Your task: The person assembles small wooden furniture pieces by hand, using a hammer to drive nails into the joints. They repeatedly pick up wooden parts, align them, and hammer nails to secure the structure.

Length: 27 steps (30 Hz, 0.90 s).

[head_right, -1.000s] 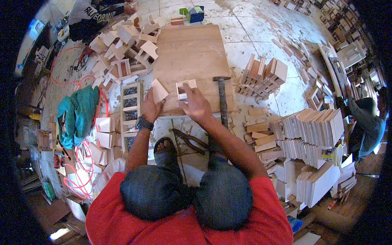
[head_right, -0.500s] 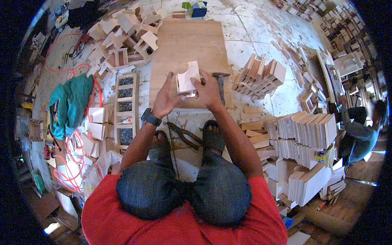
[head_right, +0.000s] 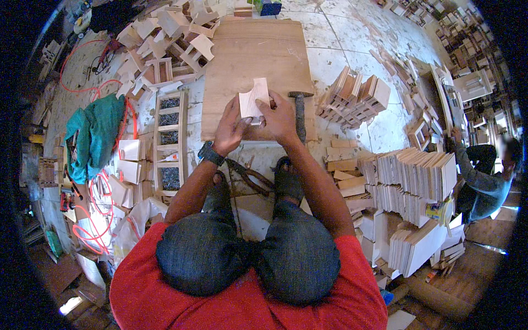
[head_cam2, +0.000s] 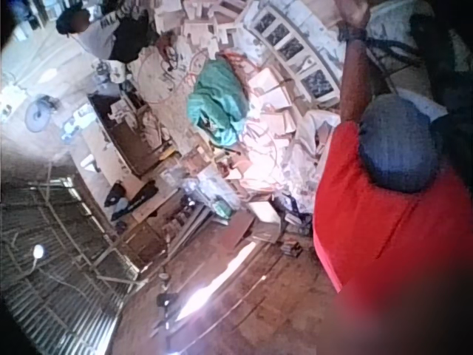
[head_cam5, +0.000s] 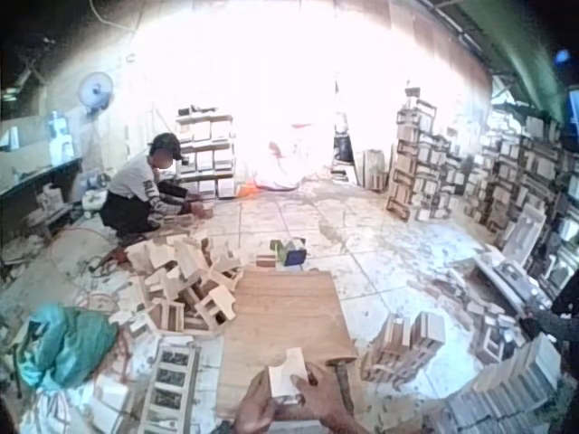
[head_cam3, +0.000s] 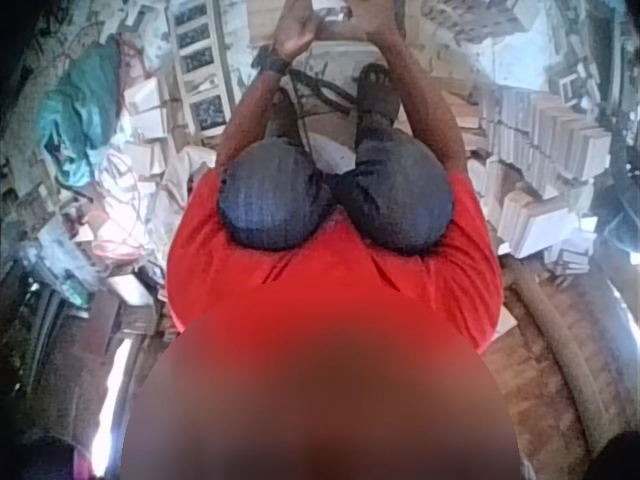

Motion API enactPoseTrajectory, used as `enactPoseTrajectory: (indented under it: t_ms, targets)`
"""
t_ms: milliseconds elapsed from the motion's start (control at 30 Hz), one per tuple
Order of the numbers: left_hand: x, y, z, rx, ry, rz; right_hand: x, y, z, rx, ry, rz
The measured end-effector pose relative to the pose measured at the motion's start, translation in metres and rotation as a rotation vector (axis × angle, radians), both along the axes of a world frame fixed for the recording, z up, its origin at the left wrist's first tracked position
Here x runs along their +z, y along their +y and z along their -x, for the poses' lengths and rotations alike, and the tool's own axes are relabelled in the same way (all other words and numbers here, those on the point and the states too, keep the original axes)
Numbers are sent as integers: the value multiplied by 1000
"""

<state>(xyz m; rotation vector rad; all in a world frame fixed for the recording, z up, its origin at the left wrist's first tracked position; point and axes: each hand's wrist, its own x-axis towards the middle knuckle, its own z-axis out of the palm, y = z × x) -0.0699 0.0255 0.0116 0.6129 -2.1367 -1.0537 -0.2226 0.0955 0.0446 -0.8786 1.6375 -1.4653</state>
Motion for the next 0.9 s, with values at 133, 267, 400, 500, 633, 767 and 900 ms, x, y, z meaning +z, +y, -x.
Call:
enactPoseTrajectory:
  t_ms: [133, 267, 400, 500, 633, 767, 900]
  targets:
    - [-1, 1, 2, 4, -17, 31, 4, -1, -4, -43, 31, -67]
    - [4, 1, 2, 2, -42, 28, 9, 2, -6, -55, 69, -71]
    - [3, 2, -1, -3, -4, 46, 1, 1, 1, -123, 49, -123]
    - [-12, 7, -25, 116, -53, 79, -15, 7, 14, -239, 229, -130]
    - [-46, 20, -117, 509, 5, -265, -39, 48, 29, -357, 952, -276]
    - [-86, 41, -231, 927, -640, -134, -58, 85, 23, -312, 929, -410]
    - [-114, 40, -282, 797, -1095, -162, -65, 100, 26, -259, 757, -414]
